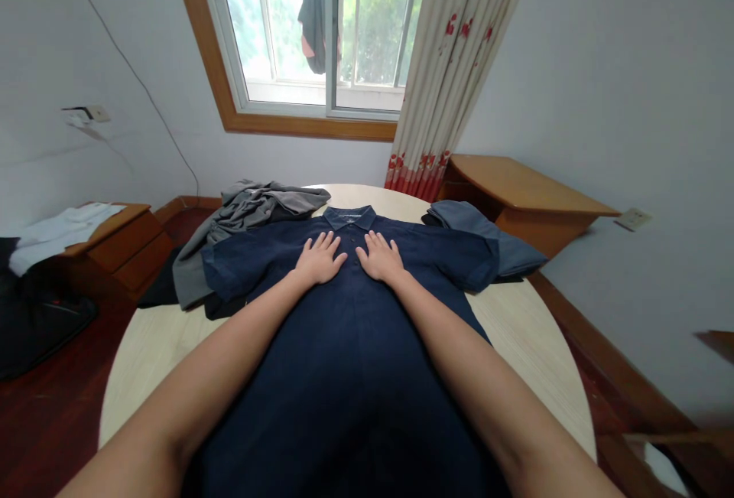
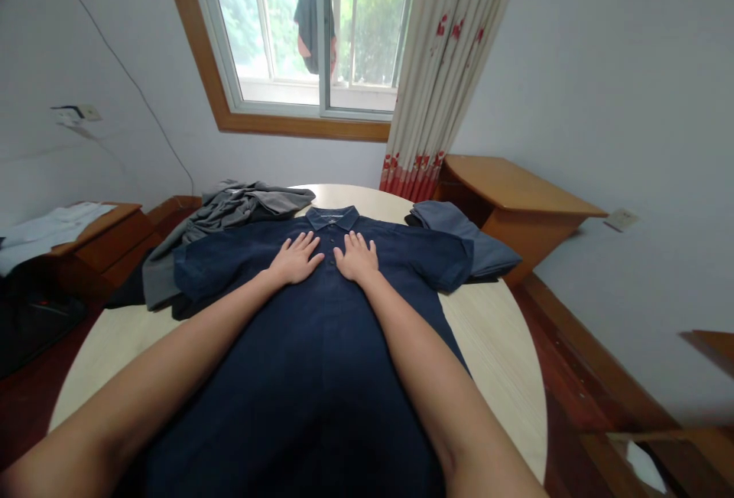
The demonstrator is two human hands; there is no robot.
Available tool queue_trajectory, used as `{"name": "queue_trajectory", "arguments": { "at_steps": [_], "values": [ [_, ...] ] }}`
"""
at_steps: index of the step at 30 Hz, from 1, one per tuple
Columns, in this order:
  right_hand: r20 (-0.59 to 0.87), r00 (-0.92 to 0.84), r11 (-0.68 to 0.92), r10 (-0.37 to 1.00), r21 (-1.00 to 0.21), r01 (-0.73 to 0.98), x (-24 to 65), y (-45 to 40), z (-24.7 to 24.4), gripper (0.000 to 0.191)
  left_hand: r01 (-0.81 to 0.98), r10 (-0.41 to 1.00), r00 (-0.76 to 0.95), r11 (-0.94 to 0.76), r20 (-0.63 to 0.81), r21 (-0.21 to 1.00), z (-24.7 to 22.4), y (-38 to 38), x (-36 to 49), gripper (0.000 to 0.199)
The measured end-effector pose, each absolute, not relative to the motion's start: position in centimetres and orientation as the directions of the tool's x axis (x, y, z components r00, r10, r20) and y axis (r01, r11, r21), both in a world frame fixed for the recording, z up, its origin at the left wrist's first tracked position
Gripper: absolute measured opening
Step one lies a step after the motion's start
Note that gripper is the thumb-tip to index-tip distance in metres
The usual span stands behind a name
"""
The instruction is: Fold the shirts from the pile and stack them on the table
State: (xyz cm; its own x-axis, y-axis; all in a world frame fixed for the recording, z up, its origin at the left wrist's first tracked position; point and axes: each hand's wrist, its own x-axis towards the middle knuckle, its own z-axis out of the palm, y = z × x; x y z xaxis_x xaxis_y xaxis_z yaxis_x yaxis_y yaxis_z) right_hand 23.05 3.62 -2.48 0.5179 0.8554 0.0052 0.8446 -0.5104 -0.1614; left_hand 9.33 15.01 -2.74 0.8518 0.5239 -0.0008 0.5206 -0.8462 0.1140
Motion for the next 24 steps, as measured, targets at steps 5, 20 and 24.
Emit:
{"name": "queue_trajectory", "arguments": {
  "at_steps": [5, 20, 24],
  "values": [
    [0.029, 0.608, -0.6, 0.793, -0.132, 0.789, 26.8, -1.4, -2.8, 0.069, 0.62, 0.621, 0.784, -0.781, -0.01, 0.074, -2.5, 18.7, 3.6, 0.071],
    [0.011, 0.741, -0.741, 0.671, 0.01, 0.671, 30.0, -6.6, -1.7, 0.07, 0.738, 0.739, 0.673, -0.668, 0.023, -0.095, -1.3, 20.7, -0.7, 0.074],
    [0.1, 0.717, -0.724, 0.69, 0.119, 0.68, 29.4, -7.0, -0.6, 0.064, 0.786, 0.781, 0.617, -0.603, 0.099, -0.136, -0.2, 19.6, -0.4, 0.072]
  ]
}}
